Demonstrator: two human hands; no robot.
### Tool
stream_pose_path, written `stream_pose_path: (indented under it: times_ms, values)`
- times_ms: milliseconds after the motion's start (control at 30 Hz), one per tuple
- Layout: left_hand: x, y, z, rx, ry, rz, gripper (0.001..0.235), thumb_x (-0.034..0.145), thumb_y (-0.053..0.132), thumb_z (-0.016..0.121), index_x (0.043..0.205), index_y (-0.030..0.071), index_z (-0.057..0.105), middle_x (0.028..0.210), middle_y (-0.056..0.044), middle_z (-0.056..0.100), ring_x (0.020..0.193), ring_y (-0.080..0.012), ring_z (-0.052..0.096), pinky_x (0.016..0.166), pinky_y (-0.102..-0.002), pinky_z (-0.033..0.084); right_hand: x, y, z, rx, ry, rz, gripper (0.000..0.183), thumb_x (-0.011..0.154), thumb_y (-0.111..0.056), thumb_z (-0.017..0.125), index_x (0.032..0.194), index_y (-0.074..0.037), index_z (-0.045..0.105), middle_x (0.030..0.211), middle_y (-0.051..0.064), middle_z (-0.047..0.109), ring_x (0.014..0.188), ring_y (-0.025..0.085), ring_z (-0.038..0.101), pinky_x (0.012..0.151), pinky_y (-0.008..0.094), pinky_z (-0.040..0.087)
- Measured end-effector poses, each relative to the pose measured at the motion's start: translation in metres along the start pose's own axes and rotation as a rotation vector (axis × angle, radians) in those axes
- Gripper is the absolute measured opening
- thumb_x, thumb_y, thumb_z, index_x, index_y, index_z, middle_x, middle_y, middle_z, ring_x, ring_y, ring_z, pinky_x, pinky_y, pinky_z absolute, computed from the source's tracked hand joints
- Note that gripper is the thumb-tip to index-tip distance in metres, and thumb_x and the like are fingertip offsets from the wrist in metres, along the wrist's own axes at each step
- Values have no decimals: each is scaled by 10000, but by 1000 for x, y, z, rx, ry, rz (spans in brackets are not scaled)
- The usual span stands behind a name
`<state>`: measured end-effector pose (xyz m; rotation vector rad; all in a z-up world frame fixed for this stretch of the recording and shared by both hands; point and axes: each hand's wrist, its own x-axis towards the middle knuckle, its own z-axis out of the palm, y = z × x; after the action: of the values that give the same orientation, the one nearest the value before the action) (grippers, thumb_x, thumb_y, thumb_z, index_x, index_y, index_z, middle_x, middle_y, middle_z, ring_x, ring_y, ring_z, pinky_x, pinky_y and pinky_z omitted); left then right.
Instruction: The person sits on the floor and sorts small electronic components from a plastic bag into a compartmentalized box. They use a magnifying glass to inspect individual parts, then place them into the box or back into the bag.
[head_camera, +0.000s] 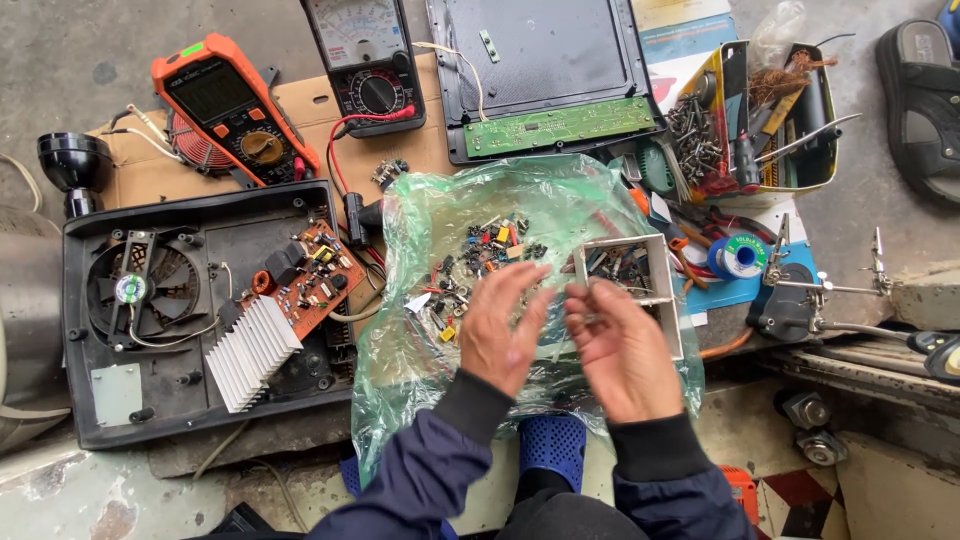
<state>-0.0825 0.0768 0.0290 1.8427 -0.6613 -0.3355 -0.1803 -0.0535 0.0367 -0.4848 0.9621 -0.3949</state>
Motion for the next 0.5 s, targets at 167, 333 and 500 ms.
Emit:
stream_pose_path:
  times_ms: [167,333,500]
  values:
    - [37,-78,14,370,-75,-11,317,1068,196,717,1382,161,743,1139,-62,705,1137,-258,718,1009,-440,591,-4,-40,9,-706,94,-605,245,1110,-41,657,1343,31,662,1262,254,735,1183,314,766,1043,430,641]
    - [58,-95,22,497,-140,2,307,983,237,834,1277,193,758,1060,-32,625,1121,-283,744,982,-459,627,-21,-48,27,-1176,151,-697,331,1153,-96,600,1462,-18,690,1387,303,717,1350,456,669,1080,615,561]
    - [61,-112,28,522,-103,-11,203,981,259,843,1169,234,772,1023,-3,617,1066,-273,762,918,-469,659,-29,-6,40,-1196,81,-710,296,1134,-91,612,1408,-23,701,1297,247,743,1221,388,742,982,523,631]
